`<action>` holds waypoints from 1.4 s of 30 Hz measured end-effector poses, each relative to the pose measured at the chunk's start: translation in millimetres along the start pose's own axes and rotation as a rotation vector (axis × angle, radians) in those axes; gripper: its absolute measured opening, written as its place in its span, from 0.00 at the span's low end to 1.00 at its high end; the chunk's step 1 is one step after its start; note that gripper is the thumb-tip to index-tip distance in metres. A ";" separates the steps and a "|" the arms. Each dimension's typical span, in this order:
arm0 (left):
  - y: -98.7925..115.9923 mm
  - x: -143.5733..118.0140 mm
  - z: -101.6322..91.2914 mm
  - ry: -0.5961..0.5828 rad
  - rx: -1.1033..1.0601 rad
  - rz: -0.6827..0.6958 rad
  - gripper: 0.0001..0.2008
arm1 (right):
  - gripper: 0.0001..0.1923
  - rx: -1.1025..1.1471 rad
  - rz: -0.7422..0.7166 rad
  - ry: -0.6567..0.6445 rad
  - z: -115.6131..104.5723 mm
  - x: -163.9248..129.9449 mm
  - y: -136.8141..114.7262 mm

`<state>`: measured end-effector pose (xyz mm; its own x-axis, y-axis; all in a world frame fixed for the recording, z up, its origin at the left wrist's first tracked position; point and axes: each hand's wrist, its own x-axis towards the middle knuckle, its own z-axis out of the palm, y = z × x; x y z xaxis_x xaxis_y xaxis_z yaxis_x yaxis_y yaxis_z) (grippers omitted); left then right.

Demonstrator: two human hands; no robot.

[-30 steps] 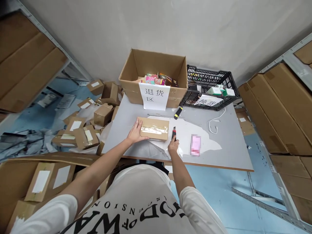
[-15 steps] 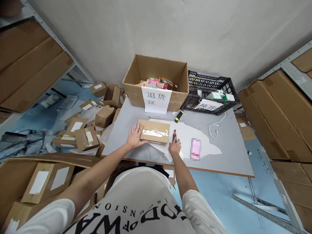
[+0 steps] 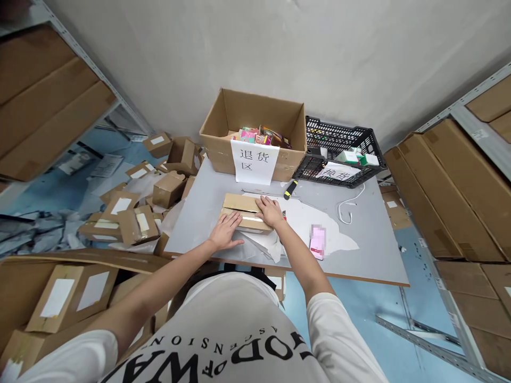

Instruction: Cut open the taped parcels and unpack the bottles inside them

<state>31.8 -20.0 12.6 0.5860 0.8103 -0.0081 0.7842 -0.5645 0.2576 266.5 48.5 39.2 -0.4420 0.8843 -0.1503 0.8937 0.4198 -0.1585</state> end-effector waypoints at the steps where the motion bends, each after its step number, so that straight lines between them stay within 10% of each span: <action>1: -1.0 0.8 -0.5 -0.008 -0.009 0.000 0.46 | 0.31 -0.026 -0.006 0.001 2.9 1.1 0.2; 18: 0.6 -3.0 -1.3 -0.043 -0.019 0.009 0.48 | 0.21 -0.011 0.034 -0.161 -56.9 57.7 38.9; 28: -0.8 -0.4 -0.5 -0.032 -0.019 0.008 0.47 | 0.29 0.158 0.480 0.076 -0.8 59.3 43.5; 35: -31.5 1.1 -19.6 -0.017 -0.084 0.009 0.46 | 0.25 0.022 0.107 0.323 -15.6 21.1 23.8; 42: -99.6 26.0 -38.9 -0.197 -0.138 0.070 0.61 | 0.35 0.139 -0.251 -0.058 -3.5 -23.1 -2.6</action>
<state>-39.0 63.4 24.3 0.6772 0.7158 -0.1703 0.7127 -0.5805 0.3938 274.7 27.6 46.5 -0.6555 0.7412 -0.1446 0.7382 0.5885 -0.3297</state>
